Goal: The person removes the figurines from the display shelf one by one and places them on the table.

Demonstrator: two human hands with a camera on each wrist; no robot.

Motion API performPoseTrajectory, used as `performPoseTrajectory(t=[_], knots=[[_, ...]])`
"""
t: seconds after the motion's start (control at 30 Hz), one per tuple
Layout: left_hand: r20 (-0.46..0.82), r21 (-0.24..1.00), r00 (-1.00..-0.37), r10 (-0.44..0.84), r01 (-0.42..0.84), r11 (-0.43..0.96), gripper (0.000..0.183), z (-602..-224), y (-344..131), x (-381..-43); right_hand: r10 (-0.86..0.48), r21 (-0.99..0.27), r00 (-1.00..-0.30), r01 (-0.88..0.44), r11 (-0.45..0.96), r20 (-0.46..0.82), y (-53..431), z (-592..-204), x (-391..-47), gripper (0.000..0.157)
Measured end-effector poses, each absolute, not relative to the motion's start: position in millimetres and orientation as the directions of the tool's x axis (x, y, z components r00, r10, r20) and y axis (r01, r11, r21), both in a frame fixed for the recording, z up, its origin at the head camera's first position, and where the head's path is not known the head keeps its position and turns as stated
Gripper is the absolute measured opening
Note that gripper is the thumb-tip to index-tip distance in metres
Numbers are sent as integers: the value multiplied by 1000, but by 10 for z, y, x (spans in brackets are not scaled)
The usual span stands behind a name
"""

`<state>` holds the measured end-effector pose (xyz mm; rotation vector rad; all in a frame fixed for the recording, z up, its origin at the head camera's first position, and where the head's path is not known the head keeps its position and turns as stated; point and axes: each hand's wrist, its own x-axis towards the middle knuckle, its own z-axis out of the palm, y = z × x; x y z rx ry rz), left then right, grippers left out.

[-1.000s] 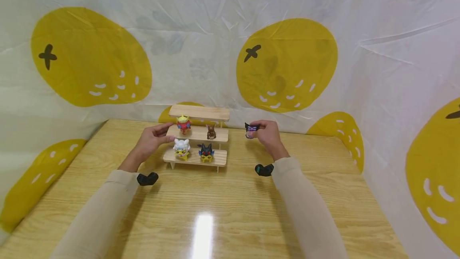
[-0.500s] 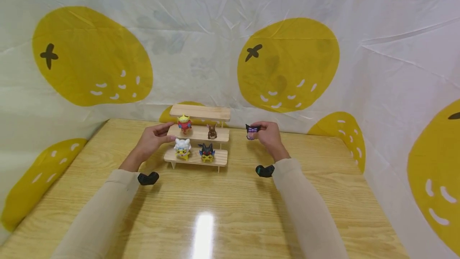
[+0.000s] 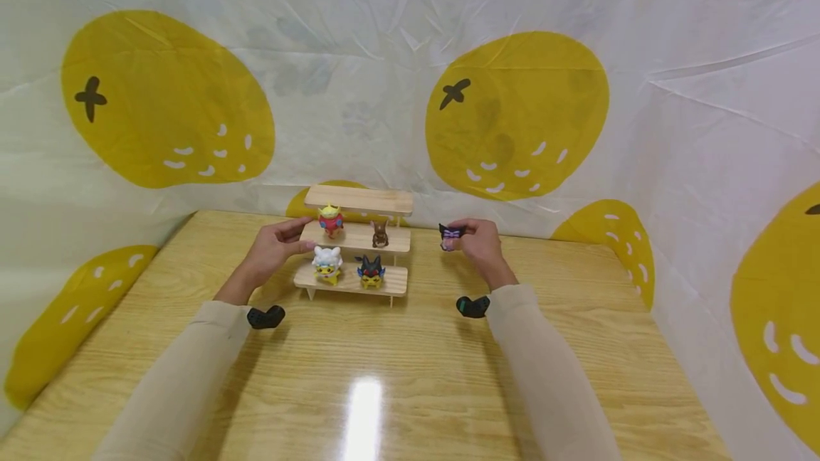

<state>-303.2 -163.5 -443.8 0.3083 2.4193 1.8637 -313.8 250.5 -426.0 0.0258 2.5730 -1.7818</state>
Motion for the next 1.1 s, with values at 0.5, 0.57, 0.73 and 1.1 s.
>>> performPoseTrajectory(t=[0.5, 0.57, 0.73, 1.1], knots=[[55, 966, -979, 196, 101, 236, 65, -4427, -1625, -3028, -7, -936, -1000, -1, 352, -2, 2509, -4320, -3147, 42], [56, 966, -979, 199, 103, 239, 65, -4423, -1625, -3027, -9, -935, -1000, -2, 354, -1, 2508, -4325, -3146, 42], [57, 965, -978, 199, 105, 239, 66, -4423, -1622, -3023, -9, -932, -1000, 5, 363, -9, 2505, -4339, -3148, 42], [47, 961, -981, 187, 95, 259, 66, -4413, -1623, -3037, -4, -936, -1000, 11, 352, -13, 2496, -4381, -3171, 40]])
